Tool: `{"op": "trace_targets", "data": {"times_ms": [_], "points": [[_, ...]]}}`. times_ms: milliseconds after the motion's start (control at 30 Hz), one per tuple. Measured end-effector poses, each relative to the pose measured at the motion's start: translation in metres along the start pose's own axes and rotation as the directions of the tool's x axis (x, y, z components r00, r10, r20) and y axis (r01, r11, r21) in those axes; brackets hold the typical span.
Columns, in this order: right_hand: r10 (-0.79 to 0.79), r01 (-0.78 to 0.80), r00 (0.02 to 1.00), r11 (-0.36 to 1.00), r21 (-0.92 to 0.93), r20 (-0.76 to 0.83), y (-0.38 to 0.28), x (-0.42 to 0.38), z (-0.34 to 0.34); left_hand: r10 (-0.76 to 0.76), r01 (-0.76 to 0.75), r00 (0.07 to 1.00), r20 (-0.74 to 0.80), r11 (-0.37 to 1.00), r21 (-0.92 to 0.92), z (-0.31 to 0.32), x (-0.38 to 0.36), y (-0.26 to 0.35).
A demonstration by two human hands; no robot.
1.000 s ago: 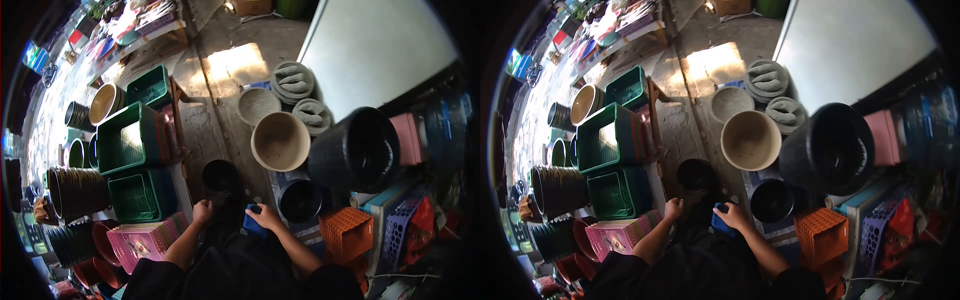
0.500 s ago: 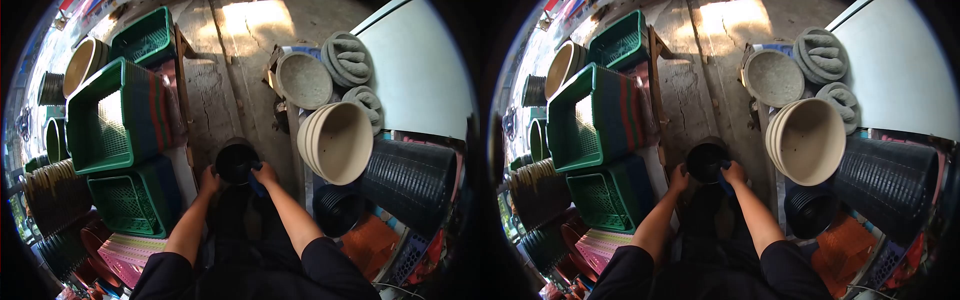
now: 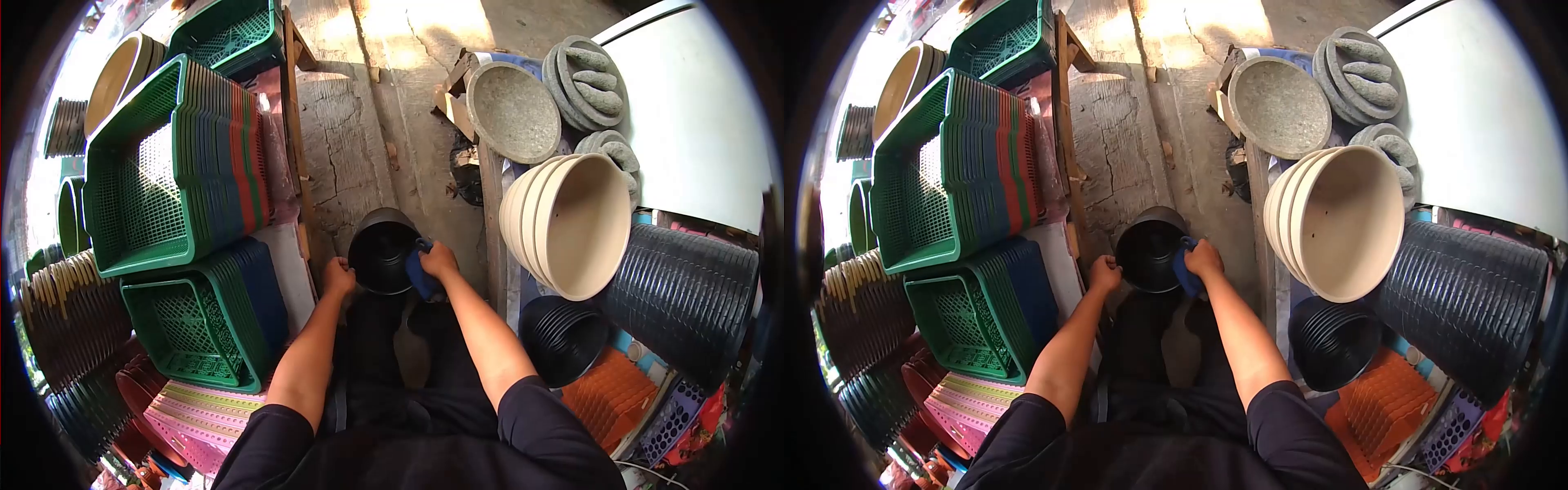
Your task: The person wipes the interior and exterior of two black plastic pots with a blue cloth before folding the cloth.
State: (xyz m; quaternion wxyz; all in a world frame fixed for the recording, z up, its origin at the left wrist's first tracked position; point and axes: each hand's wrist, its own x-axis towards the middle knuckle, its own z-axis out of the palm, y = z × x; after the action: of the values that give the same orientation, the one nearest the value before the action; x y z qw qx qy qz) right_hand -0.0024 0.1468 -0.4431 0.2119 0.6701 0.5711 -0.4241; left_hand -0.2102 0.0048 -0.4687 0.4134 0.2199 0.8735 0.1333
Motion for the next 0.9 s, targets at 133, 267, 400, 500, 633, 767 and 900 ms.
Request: {"op": "trace_targets", "data": {"times_ms": [133,267,400,500,633,767,900], "points": [[-0.078,0.080,0.996,0.993,-0.084,0.034,-0.005,0.002,-0.004,-0.033,0.033,0.999,0.021,0.999,0.009,-0.005,0.002,0.010],[-0.083,0.084,0.996,0.996,-0.027,0.013,-0.003,-0.012,-0.007,0.000,0.001,1.000,-0.022,1.000,0.021,-0.008,-0.013,0.016],[-0.180,0.182,0.983,0.982,0.043,-0.035,0.004,-0.048,-0.021,0.082,-0.082,0.989,-0.123,0.997,0.008,-0.018,-0.039,0.013],[-0.265,0.269,0.962,0.962,0.048,-0.072,0.006,-0.096,-0.047,0.051,-0.059,0.994,-0.101,0.995,-0.079,-0.040,-0.070,0.020],[-0.360,0.369,0.924,0.928,0.055,-0.128,0.015,-0.176,-0.090,0.178,-0.191,0.982,-0.069,0.901,-0.390,-0.071,-0.123,0.017],[-0.529,0.551,0.807,0.835,0.011,-0.260,0.030,-0.263,-0.142,0.356,-0.338,0.933,-0.053,0.819,-0.464,-0.128,-0.214,0.053],[-0.597,0.615,0.763,0.788,-0.007,-0.248,0.046,-0.343,-0.202,0.590,-0.405,0.802,0.093,0.652,-0.641,-0.165,-0.285,0.069]]}}
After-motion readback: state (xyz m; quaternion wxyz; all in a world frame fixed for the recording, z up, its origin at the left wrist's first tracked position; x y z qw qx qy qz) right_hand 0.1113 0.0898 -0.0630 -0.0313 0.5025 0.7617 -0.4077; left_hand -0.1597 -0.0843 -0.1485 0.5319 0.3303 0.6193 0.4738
